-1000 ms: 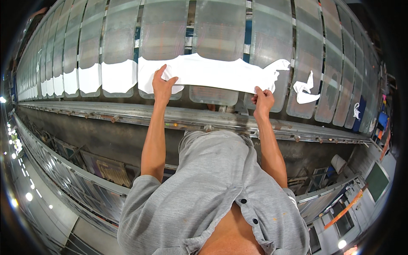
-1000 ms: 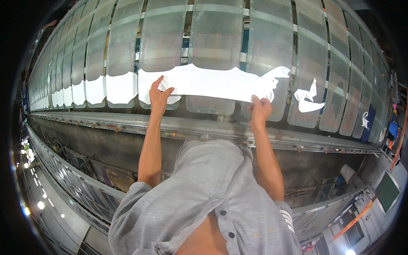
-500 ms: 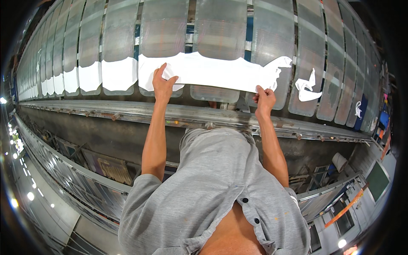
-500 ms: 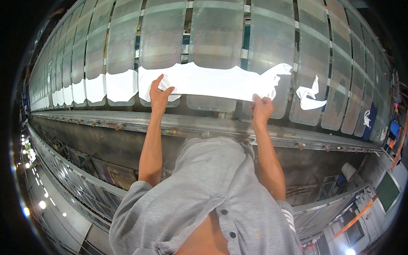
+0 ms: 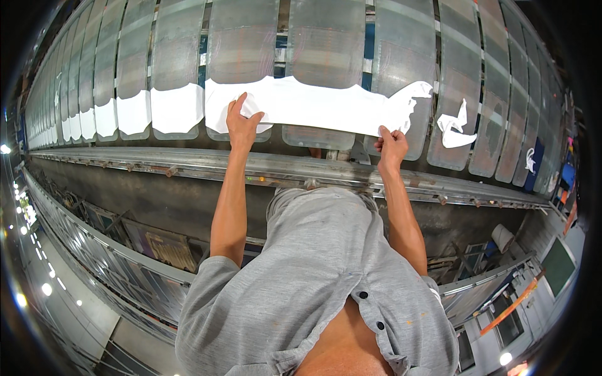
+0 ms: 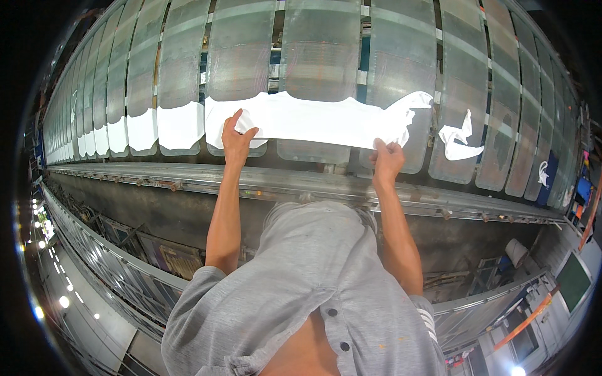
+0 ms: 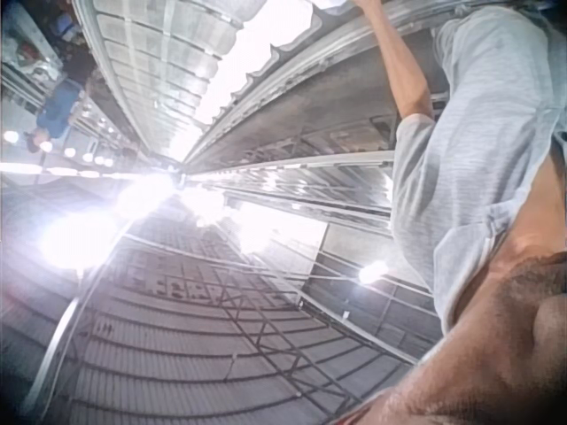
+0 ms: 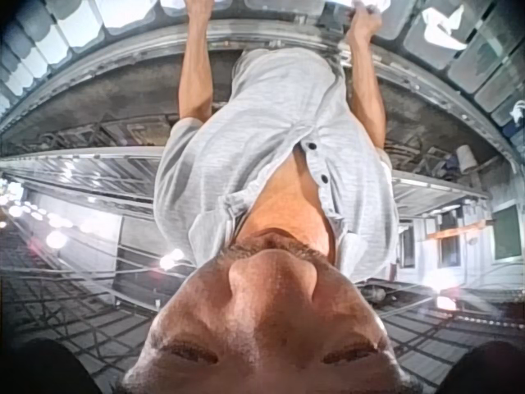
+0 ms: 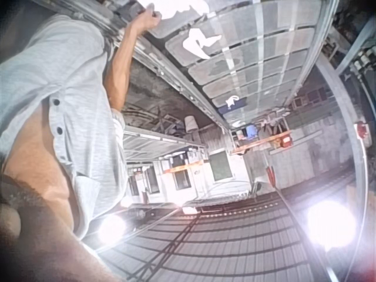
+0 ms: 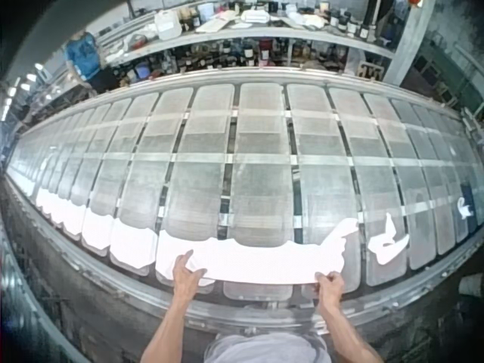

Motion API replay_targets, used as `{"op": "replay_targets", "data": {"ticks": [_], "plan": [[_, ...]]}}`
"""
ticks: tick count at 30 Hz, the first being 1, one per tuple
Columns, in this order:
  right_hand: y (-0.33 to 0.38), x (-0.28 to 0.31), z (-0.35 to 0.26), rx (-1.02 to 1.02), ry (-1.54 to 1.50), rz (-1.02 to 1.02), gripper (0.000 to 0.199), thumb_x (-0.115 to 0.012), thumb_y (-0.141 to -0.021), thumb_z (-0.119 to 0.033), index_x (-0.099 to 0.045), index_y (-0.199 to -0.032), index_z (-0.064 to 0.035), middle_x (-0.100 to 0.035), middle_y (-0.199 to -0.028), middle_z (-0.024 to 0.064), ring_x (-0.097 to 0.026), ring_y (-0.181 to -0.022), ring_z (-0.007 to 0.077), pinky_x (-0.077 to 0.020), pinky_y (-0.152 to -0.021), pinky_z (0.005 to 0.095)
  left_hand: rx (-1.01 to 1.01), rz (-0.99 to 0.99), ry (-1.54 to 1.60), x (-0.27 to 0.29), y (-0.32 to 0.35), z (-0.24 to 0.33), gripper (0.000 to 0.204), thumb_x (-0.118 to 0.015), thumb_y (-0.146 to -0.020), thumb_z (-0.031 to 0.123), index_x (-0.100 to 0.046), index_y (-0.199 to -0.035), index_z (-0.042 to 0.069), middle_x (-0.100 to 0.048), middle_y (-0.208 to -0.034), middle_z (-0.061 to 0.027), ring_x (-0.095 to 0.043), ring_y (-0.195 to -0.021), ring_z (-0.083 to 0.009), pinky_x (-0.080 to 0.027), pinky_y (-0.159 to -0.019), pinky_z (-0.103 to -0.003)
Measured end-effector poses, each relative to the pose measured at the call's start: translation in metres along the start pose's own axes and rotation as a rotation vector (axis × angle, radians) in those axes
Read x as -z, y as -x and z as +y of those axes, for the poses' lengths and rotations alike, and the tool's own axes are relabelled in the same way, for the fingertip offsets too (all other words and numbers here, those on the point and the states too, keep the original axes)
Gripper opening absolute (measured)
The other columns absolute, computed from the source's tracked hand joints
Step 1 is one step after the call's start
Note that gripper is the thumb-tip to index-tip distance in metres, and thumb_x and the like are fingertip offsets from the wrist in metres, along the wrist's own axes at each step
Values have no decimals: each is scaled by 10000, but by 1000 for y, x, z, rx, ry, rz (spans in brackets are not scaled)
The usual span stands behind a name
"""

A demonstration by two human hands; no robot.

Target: The person places white paper cutouts onto a curved metal rack, one at a time. They smooth each piece with their hands to ensure it adheres to the surface.

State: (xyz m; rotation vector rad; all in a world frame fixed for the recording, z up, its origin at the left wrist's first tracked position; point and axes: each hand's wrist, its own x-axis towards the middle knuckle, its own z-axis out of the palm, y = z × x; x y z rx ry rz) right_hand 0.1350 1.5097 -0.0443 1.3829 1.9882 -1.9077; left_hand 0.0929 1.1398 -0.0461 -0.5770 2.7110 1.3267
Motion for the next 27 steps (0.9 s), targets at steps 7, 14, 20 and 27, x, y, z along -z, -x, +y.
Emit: {"op": "replay_targets", "data": {"ticks": [7, 14, 20, 27], "plan": [[-2, 1, 3, 12, -1, -16, 289, -759, -898, -158, -504, -789, -80, -581, -672, 41, -554, -530, 131, -424, -490, 277, -27, 9, -37, -1, 2, -5, 695, -818, -724, 91, -586, -1377, 27, -571, -1199, -144, -593, -1102, -293, -487, -943, -369], [-1, 0, 4, 14, 16, -11, 247, -740, -885, -148, -522, -812, -61, -593, -679, 51, -560, -528, 145, -413, -495, 280, -48, 15, -48, -2, 4, -5, 703, -817, -723, 88, -580, -1384, 53, -550, -1239, -161, -579, -1148, -323, -481, -975, -386], [0, -1, 4, 34, 29, -15, 248, -739, -885, -149, -520, -804, -62, -587, -673, 46, -560, -538, 138, -421, -503, 280, -74, 21, -88, -5, 7, -2, 725, -823, -723, 92, -564, -1400, 70, -520, -1262, -181, -547, -1179, -358, -458, -1003, -415], [3, -7, 6, 114, 105, -7, 232, -722, -924, -158, -543, -833, -40, -589, -676, 40, -561, -527, 116, -422, -487, 266, -59, 8, -105, -6, 9, 3, 702, -818, -733, 85, -564, -1387, 70, -503, -1196, -175, -544, -1142, -357, -450, -981, -431]]}}
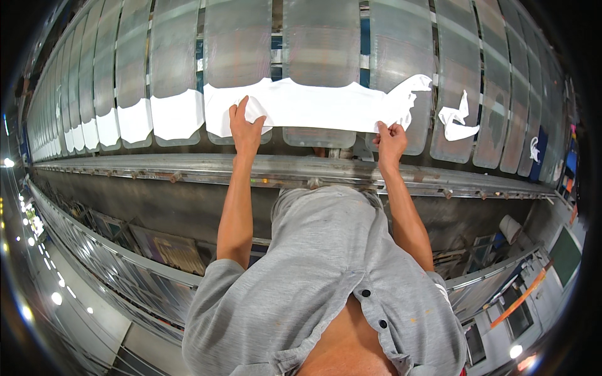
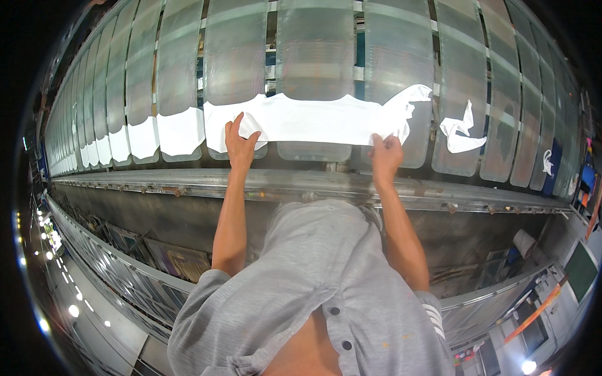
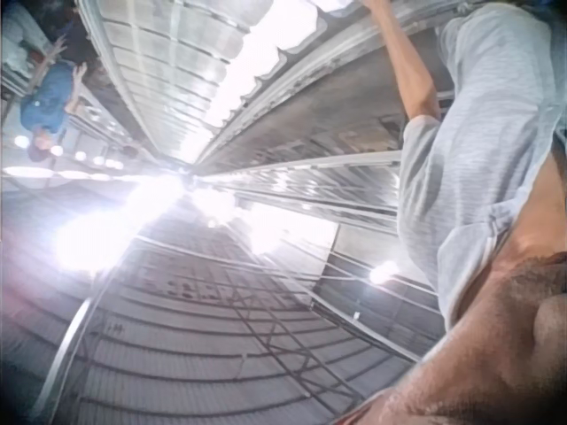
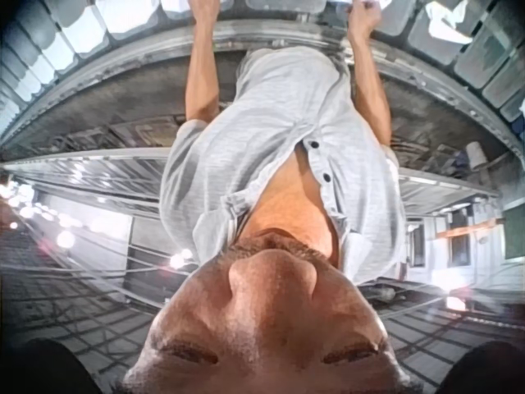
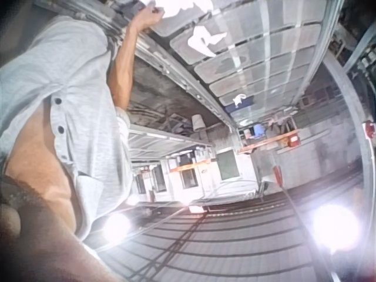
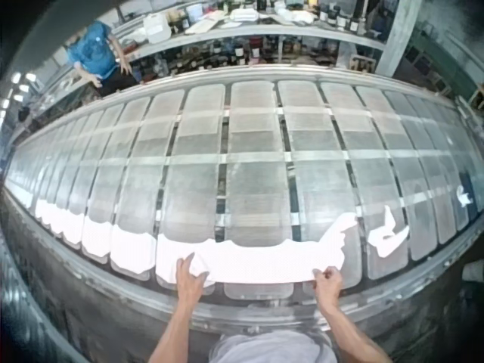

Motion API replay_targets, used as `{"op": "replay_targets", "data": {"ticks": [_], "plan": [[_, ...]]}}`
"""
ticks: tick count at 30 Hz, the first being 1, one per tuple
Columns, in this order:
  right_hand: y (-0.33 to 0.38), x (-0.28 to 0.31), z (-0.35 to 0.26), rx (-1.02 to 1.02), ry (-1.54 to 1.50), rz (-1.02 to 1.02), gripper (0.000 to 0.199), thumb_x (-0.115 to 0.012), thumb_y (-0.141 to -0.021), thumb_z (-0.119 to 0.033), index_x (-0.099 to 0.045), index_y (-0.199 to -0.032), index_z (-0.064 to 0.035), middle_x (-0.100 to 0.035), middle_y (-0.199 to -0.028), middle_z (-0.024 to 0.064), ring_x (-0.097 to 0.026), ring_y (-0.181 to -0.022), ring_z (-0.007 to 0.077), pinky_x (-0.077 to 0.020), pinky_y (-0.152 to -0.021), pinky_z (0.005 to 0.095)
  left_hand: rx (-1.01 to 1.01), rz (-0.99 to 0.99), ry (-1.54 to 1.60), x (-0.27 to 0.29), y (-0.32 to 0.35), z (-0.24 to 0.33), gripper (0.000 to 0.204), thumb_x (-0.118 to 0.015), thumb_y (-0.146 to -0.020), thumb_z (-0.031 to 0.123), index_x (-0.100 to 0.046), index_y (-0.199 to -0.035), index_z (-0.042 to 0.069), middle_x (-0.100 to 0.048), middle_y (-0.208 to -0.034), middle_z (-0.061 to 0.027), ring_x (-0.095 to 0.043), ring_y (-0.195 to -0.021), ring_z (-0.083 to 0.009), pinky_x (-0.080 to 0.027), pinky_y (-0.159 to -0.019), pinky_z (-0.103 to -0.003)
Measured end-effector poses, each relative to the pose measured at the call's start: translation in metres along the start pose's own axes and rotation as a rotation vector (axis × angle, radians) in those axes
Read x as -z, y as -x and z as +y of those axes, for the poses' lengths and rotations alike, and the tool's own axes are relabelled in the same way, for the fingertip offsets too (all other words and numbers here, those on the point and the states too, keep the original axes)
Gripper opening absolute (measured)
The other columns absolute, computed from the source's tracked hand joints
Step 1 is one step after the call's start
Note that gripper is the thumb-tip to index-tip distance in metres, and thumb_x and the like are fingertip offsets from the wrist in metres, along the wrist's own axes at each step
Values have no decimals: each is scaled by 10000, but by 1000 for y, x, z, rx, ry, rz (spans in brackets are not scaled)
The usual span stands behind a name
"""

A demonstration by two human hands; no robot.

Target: The person places white paper cutouts onto a curved metal rack, one at a time. They smooth each piece with their hands to ensure it adheres to the surface.

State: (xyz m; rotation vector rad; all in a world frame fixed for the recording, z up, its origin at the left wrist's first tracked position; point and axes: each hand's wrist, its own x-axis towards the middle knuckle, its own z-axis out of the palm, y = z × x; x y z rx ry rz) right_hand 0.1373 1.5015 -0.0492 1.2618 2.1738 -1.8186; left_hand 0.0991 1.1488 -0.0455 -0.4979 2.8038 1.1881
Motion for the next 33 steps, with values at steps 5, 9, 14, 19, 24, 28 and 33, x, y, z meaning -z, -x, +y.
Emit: {"op": "replay_targets", "data": {"ticks": [5, 9, 14, 19, 24, 28, 33], "plan": [[0, 0, 2, 20, 57, 9, 218, -705, -946, -167, -561, -865, -26, -596, -679, 39, -567, -524, 108, -425, -477, 255, 1, 105, -67, -4, 2, 2, 711, -825, -760, 129, -536, -1404, 48, -441, -1356, -218, -475, -1270, -398, -415, -1060, -460], [0, 0, 2, 13, 60, -4, 219, -705, -946, -173, -564, -876, -20, -601, -687, 45, -578, -527, 113, -429, -478, 257, -57, 356, -316, -17, 8, 21, 751, -801, -802, 124, -450, -1446, -39, -304, -1528, -280, -357, -1389, -469, -323, -1143, -533], [-1, 0, -1, -18, 65, -30, 222, -708, -944, -177, -566, -887, -17, -609, -704, 55, -591, -533, 124, -435, -481, 263, -341, 137, -404, -71, 18, 49, 856, -660, -933, 446, -329, -1529, -72, -165, -1647, -280, -123, -1530, -466, -121, -1203, -634], [-6, 5, 6, -22, 49, -70, 268, -700, -935, -197, -602, -997, 44, -627, -724, 81, -622, -553, 147, -468, -511, 290, -507, -83, -463, -113, 25, 67, 917, -571, -941, 597, -340, -1531, -65, -201, -1651, -253, -131, -1550, -403, -57, -1200, -658], [-5, 6, 9, -18, 25, -92, 258, -694, -939, -187, -597, -1001, 44, -626, -717, 80, -625, -556, 147, -463, -506, 274, -500, -113, -487, -113, 23, 71, 961, -538, -936, 644, -317, -1541, -70, -213, -1655, -231, -123, -1558, -373, -44, -1194, -673], [-4, 6, 3, -34, 31, -95, 250, -691, -943, -185, -597, -996, 40, -629, -716, 79, -625, -553, 146, -461, -501, 272, -493, -146, -485, -120, 29, 83, 1005, -533, -918, 674, -297, -1547, -74, -206, -1661, -218, -114, -1560, -363, -50, -1192, -676], [-6, 8, 5, -24, 33, -113, 247, -693, -943, -185, -601, -1002, 36, -643, -725, 78, -628, -550, 146, -462, -500, 273, -618, -289, -438, -154, 49, 115, 1033, -543, -888, 687, -303, -1547, -71, -213, -1660, -213, -121, -1559, -350, -51, -1200, -667]]}}
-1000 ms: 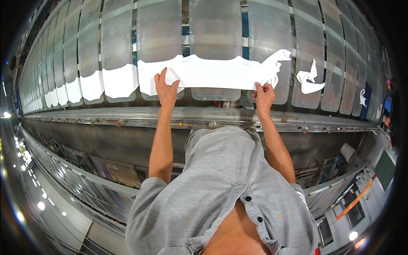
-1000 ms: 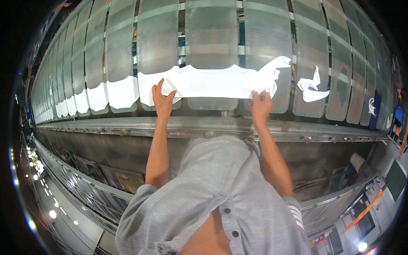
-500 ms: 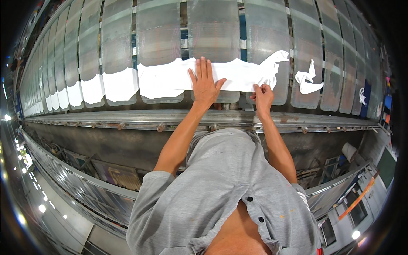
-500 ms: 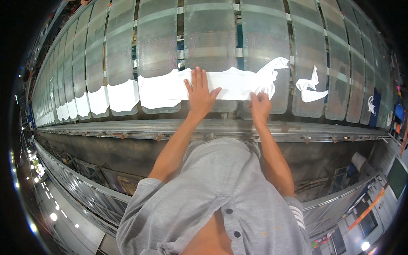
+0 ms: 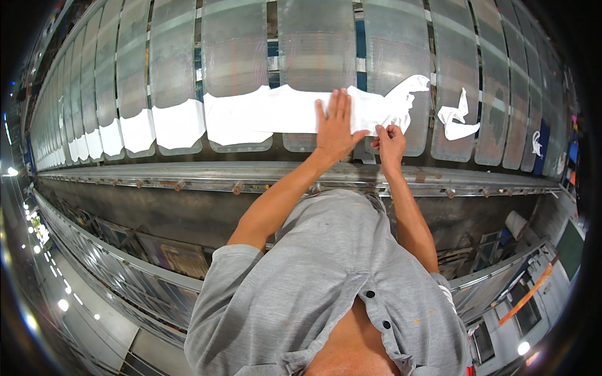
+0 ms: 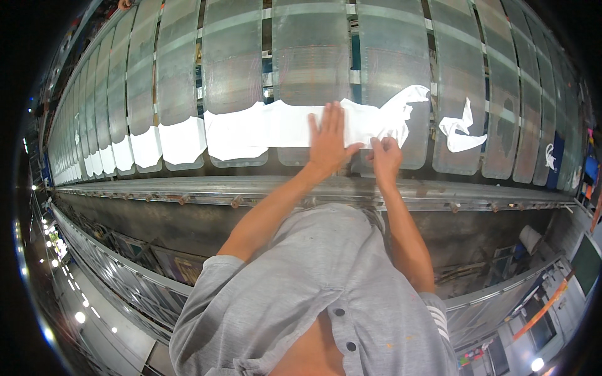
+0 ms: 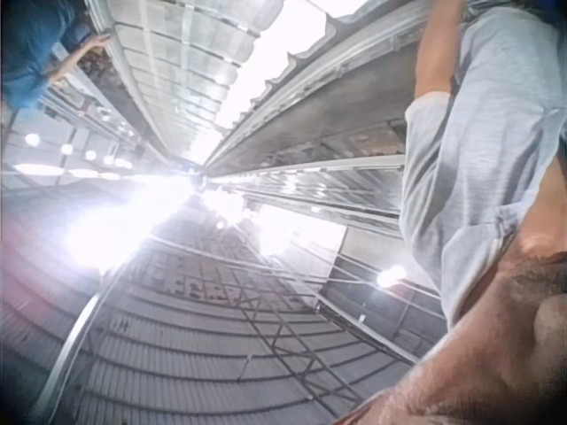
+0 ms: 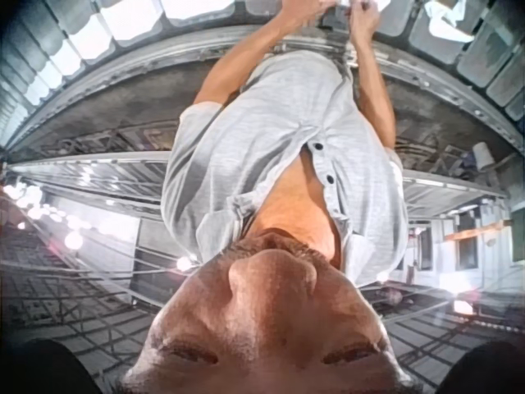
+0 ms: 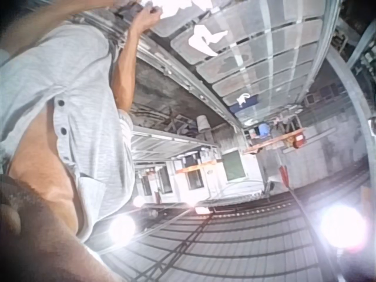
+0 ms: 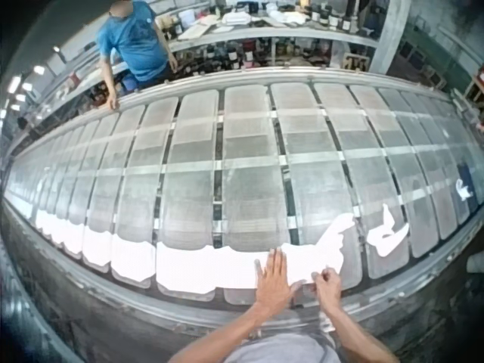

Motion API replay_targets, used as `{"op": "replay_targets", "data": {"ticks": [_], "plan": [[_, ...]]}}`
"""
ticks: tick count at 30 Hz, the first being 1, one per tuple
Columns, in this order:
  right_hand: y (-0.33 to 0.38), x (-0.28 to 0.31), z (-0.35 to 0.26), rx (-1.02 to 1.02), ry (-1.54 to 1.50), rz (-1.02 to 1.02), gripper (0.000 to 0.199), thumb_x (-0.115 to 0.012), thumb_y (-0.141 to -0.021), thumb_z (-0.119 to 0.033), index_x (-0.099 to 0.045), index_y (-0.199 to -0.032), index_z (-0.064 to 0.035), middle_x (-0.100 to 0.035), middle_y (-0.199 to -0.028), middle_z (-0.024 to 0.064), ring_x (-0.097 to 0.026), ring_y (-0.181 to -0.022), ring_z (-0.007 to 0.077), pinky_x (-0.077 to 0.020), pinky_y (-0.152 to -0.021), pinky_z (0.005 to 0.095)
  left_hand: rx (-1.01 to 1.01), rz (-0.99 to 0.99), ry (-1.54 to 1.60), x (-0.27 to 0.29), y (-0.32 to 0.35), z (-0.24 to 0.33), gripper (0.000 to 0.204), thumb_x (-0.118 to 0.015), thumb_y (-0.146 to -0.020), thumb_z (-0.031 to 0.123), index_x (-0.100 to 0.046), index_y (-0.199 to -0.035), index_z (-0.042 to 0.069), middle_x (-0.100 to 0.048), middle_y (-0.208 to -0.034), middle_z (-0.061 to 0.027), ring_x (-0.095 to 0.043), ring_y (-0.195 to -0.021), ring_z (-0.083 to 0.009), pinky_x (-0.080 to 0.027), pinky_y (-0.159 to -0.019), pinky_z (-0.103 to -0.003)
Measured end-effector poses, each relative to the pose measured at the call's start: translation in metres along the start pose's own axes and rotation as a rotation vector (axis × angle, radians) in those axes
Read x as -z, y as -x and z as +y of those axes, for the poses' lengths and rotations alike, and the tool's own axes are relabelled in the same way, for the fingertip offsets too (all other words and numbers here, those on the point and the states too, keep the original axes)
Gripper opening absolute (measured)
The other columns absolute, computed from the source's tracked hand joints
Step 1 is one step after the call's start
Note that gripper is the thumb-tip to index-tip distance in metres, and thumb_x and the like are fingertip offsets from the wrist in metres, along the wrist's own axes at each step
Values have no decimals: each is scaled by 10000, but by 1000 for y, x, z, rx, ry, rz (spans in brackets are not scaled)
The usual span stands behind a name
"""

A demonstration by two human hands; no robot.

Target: The person places white paper cutouts onto a curved metal rack, one at a time. They smooth each piece with their hands to ensure it adheres to the surface.

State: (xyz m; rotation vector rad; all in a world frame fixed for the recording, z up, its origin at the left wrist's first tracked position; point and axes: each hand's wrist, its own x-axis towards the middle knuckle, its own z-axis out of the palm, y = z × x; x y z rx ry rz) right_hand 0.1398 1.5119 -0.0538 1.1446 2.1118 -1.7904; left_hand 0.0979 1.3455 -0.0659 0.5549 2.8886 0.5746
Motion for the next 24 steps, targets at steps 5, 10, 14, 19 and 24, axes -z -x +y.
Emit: {"op": "replay_targets", "data": {"ticks": [5, 10, 14, 19, 24], "plan": [[0, 2, -3, -15, -23, -11, 231, -689, -942, -172, -599, -991, 35, -644, -714, 79, -630, -553, 148, -468, -506, 276, -38, 21, 91, 2, 8, 4, 1012, -566, -891, 660, -312, -1544, -70, -209, -1664, -204, -137, -1559, -338, -71, -1203, -661], [-1, 2, 1, -25, -28, -14, 205, -680, -945, -165, -610, -966, 27, -648, -728, 74, -634, -570, 146, -470, -499, 279, 177, 16, -12, 25, 37, -56, 1004, -562, -909, 648, -290, -1550, -76, -156, -1682, -200, -93, -1569, -344, -23, -1202, -661], [3, -4, 11, 204, 207, 34, 158, -675, -929, -135, -623, -959, 11, -653, -756, 111, -653, -647, 250, -495, -584, 352, 309, 95, -90, 42, 58, -100, 976, -564, -925, 616, -282, -1550, -78, -159, -1673, -225, -83, -1563, -384, -29, -1191, -678], [27, -23, -9, 671, 491, 49, 149, -660, -914, -100, -653, -1035, -13, -641, -1012, 159, -644, -908, 347, -502, -790, 417, 533, 275, -89, 40, 73, -130, 922, -532, -977, 568, -242, -1561, -84, -160, -1657, -274, -80, -1555, -420, -11, -1186, -677], [31, -47, -22, 522, 556, -55, 417, -672, -917, -169, -578, -1269, 33, -628, -1175, 199, -632, -1023, 374, -499, -878, 454, 538, 275, -53, 34, 73, -114, 907, -597, -952, 501, -248, -1556, -80, -168, -1658, -260, -91, -1552, -418, -41, -1205, -647]]}}
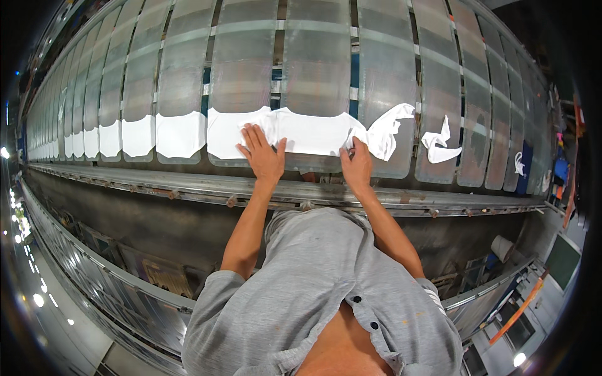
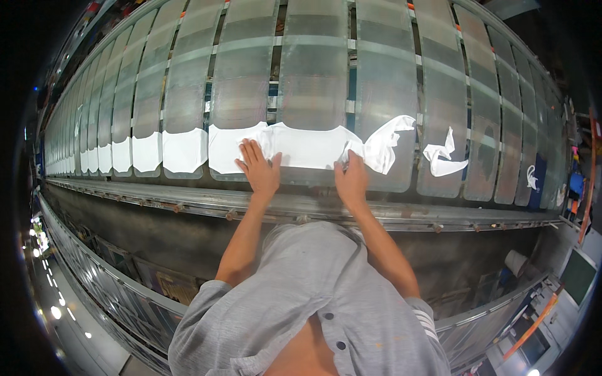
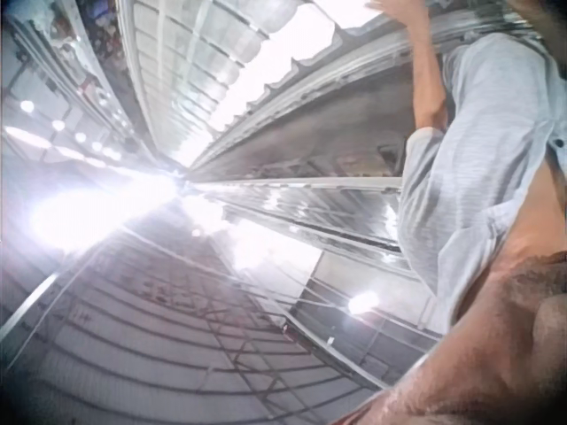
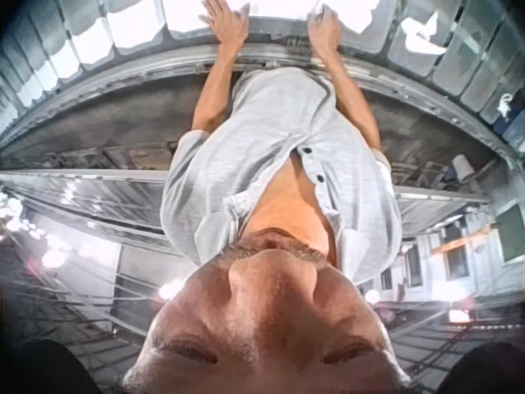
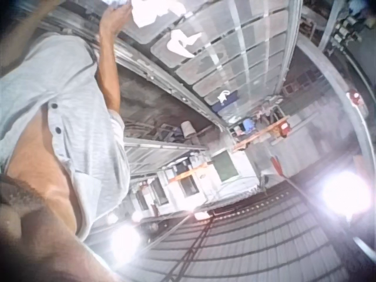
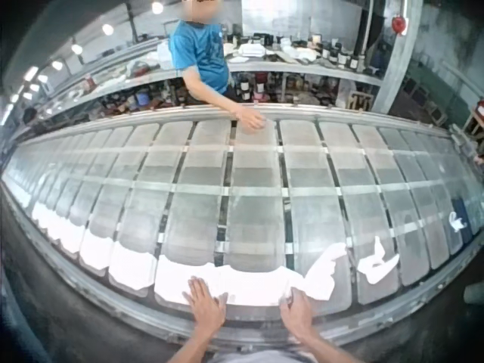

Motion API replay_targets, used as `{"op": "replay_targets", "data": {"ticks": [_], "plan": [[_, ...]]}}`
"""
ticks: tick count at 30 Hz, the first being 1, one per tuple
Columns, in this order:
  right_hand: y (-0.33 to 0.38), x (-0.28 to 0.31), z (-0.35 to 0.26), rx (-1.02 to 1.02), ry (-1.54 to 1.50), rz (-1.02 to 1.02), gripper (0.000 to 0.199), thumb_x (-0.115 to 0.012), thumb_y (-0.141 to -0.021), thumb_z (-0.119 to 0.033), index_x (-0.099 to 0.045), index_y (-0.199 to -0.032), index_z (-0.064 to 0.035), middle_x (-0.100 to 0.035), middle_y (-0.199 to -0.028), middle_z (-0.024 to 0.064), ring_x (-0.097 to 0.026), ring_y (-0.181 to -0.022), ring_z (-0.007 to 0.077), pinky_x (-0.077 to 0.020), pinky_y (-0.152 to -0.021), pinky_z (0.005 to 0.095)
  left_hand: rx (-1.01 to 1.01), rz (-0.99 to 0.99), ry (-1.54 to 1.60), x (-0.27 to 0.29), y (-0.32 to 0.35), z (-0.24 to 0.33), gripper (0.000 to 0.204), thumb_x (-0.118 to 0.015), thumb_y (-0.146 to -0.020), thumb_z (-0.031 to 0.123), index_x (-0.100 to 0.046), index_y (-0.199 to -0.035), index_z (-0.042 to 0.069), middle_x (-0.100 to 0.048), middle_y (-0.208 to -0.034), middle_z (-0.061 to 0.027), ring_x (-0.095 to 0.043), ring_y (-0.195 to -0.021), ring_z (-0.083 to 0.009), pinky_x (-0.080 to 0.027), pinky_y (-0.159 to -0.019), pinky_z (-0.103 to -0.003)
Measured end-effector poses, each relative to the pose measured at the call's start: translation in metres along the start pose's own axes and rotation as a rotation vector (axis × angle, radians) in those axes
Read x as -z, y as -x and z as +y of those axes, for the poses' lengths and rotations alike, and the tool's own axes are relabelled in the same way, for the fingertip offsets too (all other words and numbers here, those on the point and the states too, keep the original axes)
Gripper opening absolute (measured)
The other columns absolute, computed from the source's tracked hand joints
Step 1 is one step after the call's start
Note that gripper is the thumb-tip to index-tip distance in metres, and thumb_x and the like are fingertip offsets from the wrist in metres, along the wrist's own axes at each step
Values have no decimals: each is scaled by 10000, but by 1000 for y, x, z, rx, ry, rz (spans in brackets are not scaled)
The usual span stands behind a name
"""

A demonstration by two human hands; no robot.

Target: The person places white paper cutouts onto a curved metal rack, one at a time. They smooth each piece with their hands to ensure it adheres to the surface.

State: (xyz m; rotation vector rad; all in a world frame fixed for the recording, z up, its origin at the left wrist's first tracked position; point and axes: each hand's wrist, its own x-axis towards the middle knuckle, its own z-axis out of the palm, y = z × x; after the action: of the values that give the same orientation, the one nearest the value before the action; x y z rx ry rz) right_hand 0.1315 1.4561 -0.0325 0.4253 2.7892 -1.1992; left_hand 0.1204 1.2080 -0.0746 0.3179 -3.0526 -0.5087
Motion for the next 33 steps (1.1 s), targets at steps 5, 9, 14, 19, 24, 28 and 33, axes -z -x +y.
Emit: {"op": "replay_targets", "data": {"ticks": [5, 9, 14, 19, 24, 28, 33], "plan": [[0, -6, -15, 170, -20, 71, 651, -658, -947, -262, -420, -1447, 81, -502, -1417, 288, -483, -1327, 414, -369, -1124, 446, -207, -51, 150, 0, 13, 23, 840, -600, -968, 473, -318, -1523, -91, -215, -1635, -276, -134, -1538, -435, -75, -1210, -637], [-13, -16, -2, -84, -225, -116, 743, -588, -999, -397, -344, -1508, 85, -399, -1536, 288, -386, -1437, 392, -295, -1189, 439, -233, 83, 301, 2, 14, 34, 750, -646, -961, 392, -390, -1474, -92, -287, -1591, -286, -219, -1503, -441, -154, -1201, -611], [-32, -9, -7, -547, -754, -227, 767, -571, -1011, -458, -349, -1526, 66, -417, -1558, 244, -379, -1463, 328, -289, -1188, 383, -110, 29, 667, 7, 13, 28, 648, -652, -973, 322, -438, -1426, -90, -400, -1499, -301, -378, -1401, -457, -310, -1163, -516], [-26, 2, -9, -325, -398, -128, 609, -661, -949, -343, -533, -1413, 29, -590, -1395, 230, -575, -1279, 338, -434, -1064, 408, 314, -240, 1022, 4, -11, 21, 705, -482, -1057, 469, -395, -1481, -87, -436, -1531, -272, -400, -1445, -355, -301, -1179, -401], [-14, 6, 0, -8, 27, -70, 441, -667, -908, -256, -638, -1258, 11, -675, -1174, 255, -652, -1065, 402, -507, -915, 448, 425, -322, 897, 12, -36, 21, 548, -561, -1020, 390, -555, -1402, -2, -603, -1342, -229, -532, -1300, -345, -408, -1070, -392], [-9, 0, 26, 3, -12, -94, 354, -673, -898, -215, -670, -1163, 19, -698, -1022, 252, -668, -923, 421, -519, -827, 478, 125, -133, 701, 26, -34, 22, 310, -702, -890, 159, -701, -1176, 38, -690, -1081, -154, -619, -1086, -318, -487, -905, -415], [-7, 8, 7, 259, 84, -82, 290, -712, -849, -170, -678, -1097, -21, -673, -1055, 194, -635, -1010, 388, -509, -876, 460, -519, -192, 507, 28, -28, 5, 327, -822, -691, 78, -699, -989, 23, -665, -980, -130, -612, -1028, -323, -501, -856, -420]]}}
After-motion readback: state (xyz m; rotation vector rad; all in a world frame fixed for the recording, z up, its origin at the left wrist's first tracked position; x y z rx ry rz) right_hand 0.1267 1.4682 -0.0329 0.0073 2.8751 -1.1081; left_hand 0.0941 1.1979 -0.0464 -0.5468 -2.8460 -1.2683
